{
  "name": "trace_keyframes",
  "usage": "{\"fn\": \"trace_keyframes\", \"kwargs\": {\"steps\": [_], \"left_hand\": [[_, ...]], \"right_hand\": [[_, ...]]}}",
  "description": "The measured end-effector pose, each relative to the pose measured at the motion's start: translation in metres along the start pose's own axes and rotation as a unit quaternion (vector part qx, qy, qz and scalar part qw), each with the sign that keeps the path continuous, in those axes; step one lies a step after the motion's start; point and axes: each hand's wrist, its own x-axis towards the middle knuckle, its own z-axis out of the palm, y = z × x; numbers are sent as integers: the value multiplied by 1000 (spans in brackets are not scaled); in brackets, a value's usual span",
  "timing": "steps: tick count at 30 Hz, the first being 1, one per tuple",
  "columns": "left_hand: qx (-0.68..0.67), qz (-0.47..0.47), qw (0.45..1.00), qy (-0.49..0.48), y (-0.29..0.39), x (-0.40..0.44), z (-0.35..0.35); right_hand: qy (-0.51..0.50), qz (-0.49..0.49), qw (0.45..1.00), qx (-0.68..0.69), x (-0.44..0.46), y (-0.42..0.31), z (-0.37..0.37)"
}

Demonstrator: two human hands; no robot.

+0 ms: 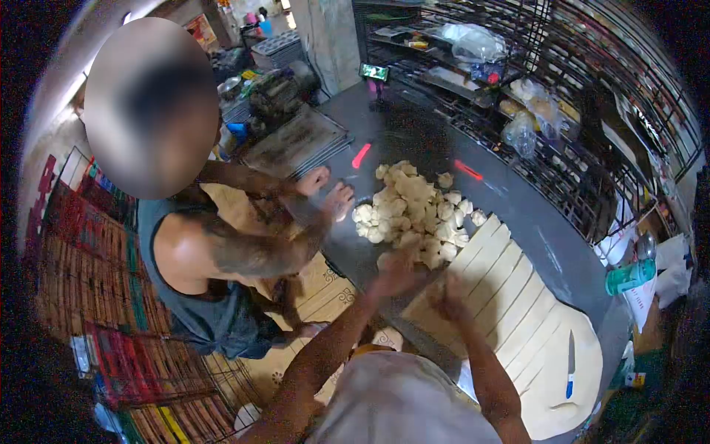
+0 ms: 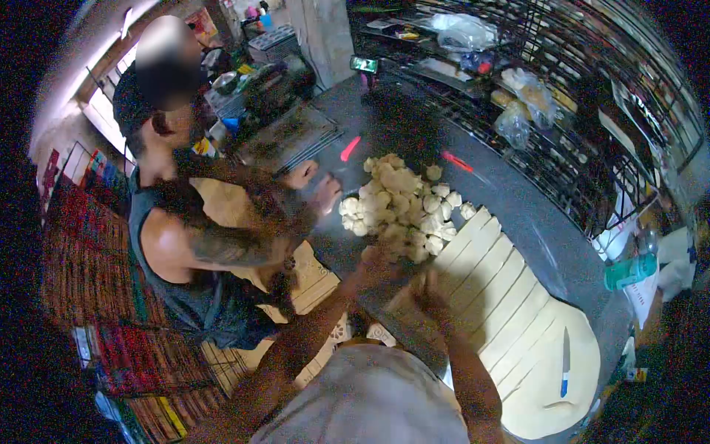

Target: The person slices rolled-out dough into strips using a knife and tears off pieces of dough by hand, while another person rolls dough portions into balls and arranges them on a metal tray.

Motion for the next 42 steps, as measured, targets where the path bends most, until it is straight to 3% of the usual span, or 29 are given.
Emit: {"fn": "trace_keyframes", "kwargs": {"steps": [1,2,3,4,7,9,11,13,14,18,23,28,32,34,38,40,41,42], "left_hand": [[226,22,971,-80,50,-48,3],[23,-61,998,12,55,-70,27],[-181,-142,968,101,54,-83,51],[-183,-141,968,100,49,-80,58],[-7,-78,997,25,10,-73,64],[54,-58,997,0,-18,-67,70],[47,143,987,-59,-46,-48,74],[39,332,935,-117,-69,-43,73],[40,331,935,-118,-61,-45,73],[177,165,970,-8,-34,-65,87],[326,-70,937,105,5,-72,105],[312,50,936,158,-10,-62,98],[365,-7,893,263,-118,-46,131],[385,-25,875,291,-117,-51,134],[432,174,809,358,-15,-19,83],[445,268,762,387,29,-18,67],[446,77,867,207,27,7,44],[568,214,723,332,21,18,38]], "right_hand": [[7,20,1000,6,11,17,28],[14,44,999,12,-15,35,43],[22,68,997,17,-24,57,41],[23,69,997,15,-29,78,36],[87,152,983,53,-54,137,36],[106,179,976,68,-64,143,38],[108,207,970,64,-62,134,35],[108,237,963,65,-63,121,43],[108,236,963,66,-62,107,42],[86,-13,992,-91,-44,21,20],[107,52,970,-211,-46,62,42],[74,101,966,-228,-45,40,37],[48,143,962,-227,-42,19,39],[46,157,962,-221,-44,16,44],[129,-54,954,-265,-32,21,51],[15,217,958,-188,-18,-120,27],[16,221,957,-186,0,-138,29],[-33,71,986,-144,12,-150,29]]}}
